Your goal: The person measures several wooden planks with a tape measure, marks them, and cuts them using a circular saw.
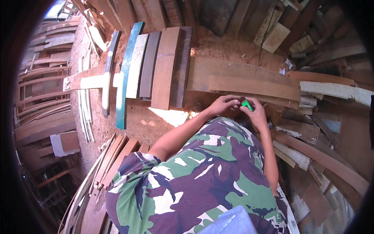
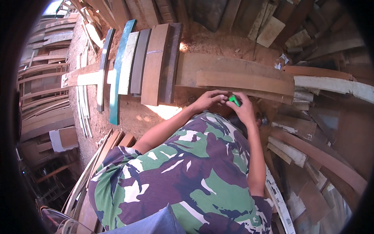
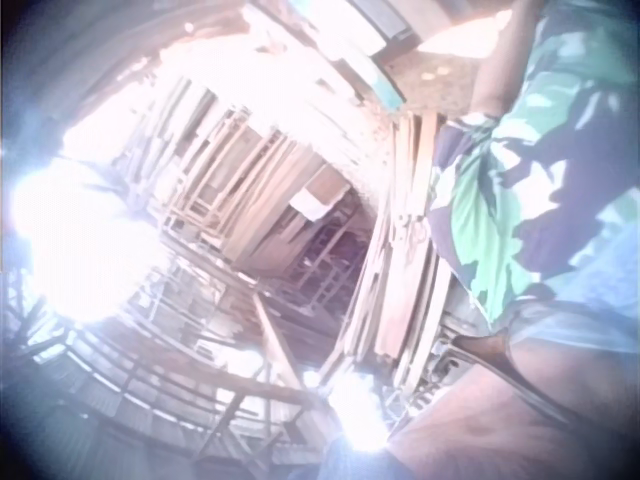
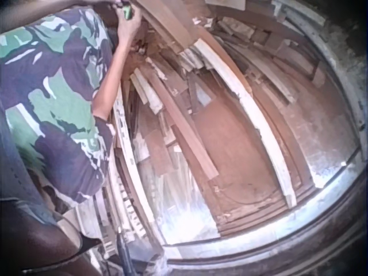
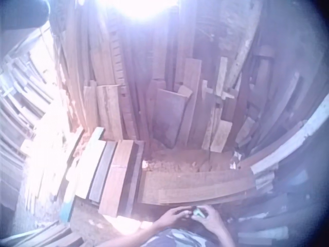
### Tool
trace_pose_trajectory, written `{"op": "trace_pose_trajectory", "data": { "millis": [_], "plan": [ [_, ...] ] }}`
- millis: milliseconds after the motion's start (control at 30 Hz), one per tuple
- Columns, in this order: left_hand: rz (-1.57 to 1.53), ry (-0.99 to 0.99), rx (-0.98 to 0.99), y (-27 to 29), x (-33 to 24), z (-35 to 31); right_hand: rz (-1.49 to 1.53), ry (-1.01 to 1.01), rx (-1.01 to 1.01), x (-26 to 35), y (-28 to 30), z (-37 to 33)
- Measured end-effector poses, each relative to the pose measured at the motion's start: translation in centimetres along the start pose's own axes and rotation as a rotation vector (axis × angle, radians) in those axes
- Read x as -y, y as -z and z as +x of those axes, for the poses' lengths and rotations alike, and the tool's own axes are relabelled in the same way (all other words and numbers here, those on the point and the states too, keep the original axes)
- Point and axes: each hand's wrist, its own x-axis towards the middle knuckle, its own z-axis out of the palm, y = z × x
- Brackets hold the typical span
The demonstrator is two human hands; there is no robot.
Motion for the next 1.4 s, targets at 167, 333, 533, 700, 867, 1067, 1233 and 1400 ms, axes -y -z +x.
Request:
{"op": "trace_pose_trajectory", "data": {
  "millis": [167,333,533,700,867,1067,1233,1400],
  "plan": [
    [0.698,-0.237,-0.34,2.2,-0.8,-0.3,-0.148,0.026,0.06,1.6,-2.3,2.1],
    [1.462,-0.615,-0.39,4.1,-1.2,3.7,-0.109,-0.08,-0.09,0.1,-0.5,1.4],
    [1.553,-0.373,-0.164,4.0,-1.8,5.7,-0.021,-0.229,-0.301,-5.8,5.8,-1.1],
    [1.622,-0.313,-0.398,0.5,1.0,2.3,0.018,-0.235,-0.357,-11.7,12.0,-2.0],
    [1.406,-0.13,-0.779,-7.7,5.6,0.3,0.128,-0.216,-0.309,-16.5,17.4,-2.5],
    [1.201,-0.113,-0.568,-19.1,3.6,6.2,0.077,-0.186,-0.258,-20.0,21.5,-1.2],
    [1.499,-0.104,-0.433,-21.2,2.1,10.8,0.051,-0.106,-0.295,-18.3,24.2,0.9],
    [1.804,-0.64,-0.588,-13.6,1.2,11.2,-0.028,0.019,-0.289,-17.6,27.4,1.3]
  ]
}}
